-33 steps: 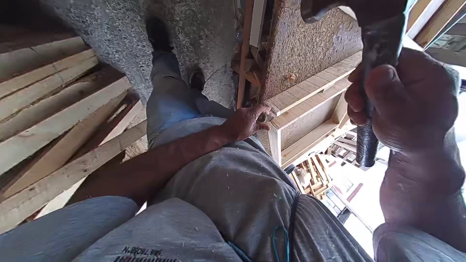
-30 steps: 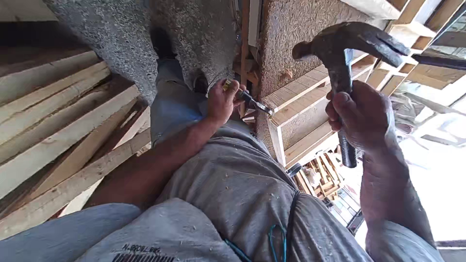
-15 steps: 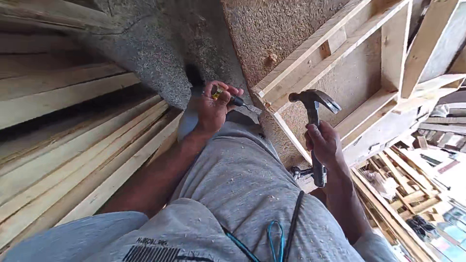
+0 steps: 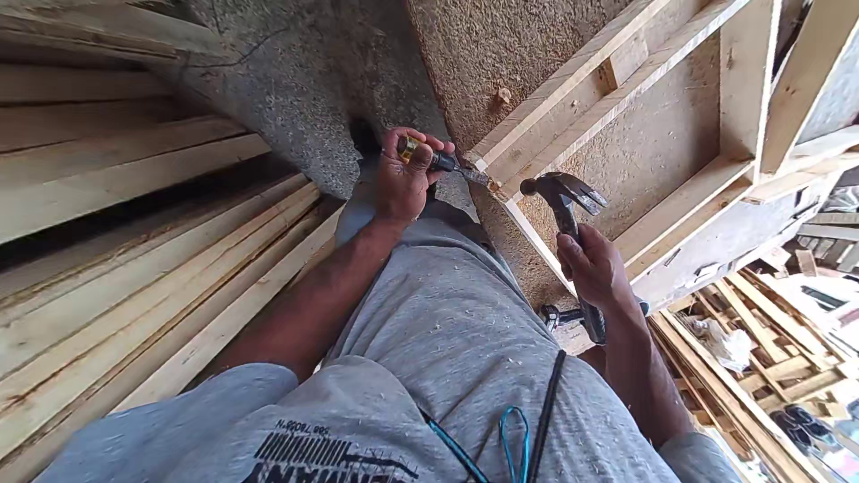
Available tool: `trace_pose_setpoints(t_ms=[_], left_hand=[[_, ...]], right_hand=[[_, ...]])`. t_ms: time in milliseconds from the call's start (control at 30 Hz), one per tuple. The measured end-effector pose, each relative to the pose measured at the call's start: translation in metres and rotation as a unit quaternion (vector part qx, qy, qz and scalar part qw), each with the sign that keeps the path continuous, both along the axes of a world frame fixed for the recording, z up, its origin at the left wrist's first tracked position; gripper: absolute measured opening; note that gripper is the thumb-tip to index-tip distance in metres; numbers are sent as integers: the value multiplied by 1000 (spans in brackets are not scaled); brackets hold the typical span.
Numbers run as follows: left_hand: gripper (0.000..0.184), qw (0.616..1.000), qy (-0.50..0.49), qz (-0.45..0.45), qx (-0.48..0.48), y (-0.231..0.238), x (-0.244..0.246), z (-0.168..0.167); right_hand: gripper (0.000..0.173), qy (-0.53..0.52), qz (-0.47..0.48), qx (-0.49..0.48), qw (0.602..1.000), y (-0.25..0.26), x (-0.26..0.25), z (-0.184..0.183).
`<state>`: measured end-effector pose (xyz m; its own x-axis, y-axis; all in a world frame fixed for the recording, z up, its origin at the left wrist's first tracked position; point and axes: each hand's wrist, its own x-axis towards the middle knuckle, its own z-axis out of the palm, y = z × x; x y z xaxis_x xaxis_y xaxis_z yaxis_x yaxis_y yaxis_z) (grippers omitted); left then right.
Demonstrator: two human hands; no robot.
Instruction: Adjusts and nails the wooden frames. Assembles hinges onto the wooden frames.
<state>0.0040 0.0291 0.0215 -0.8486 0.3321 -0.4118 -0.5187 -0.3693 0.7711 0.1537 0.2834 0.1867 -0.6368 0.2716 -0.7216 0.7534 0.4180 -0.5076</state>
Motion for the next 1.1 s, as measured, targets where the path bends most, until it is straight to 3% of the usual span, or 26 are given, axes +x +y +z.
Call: trace_pose_setpoints(t_ms=[200,400,667,767,900,1100], left_hand=[[32,994,98,-52,11,-5,-11,-16],[45,960,234,-121,-93,-10,-17,-12],[40,965,209,-132,-90,-4,-24,-19],[36,981,158,-86,-78,1,-19,-21],[35,976,192,-68,-73,-9,-22,-17],[36,980,179,-66,-59,-12,-28,-19]], right_hand=[[40,4,61,22,998,-7,-32,14],[38,22,199,67,977,-22,-87,43],[29,16,320,108,941,-58,-161,60],[25,19,397,126,909,-78,-196,63],[29,0,482,170,859,-100,-231,70],[29,0,496,179,850,-109,-245,68]])
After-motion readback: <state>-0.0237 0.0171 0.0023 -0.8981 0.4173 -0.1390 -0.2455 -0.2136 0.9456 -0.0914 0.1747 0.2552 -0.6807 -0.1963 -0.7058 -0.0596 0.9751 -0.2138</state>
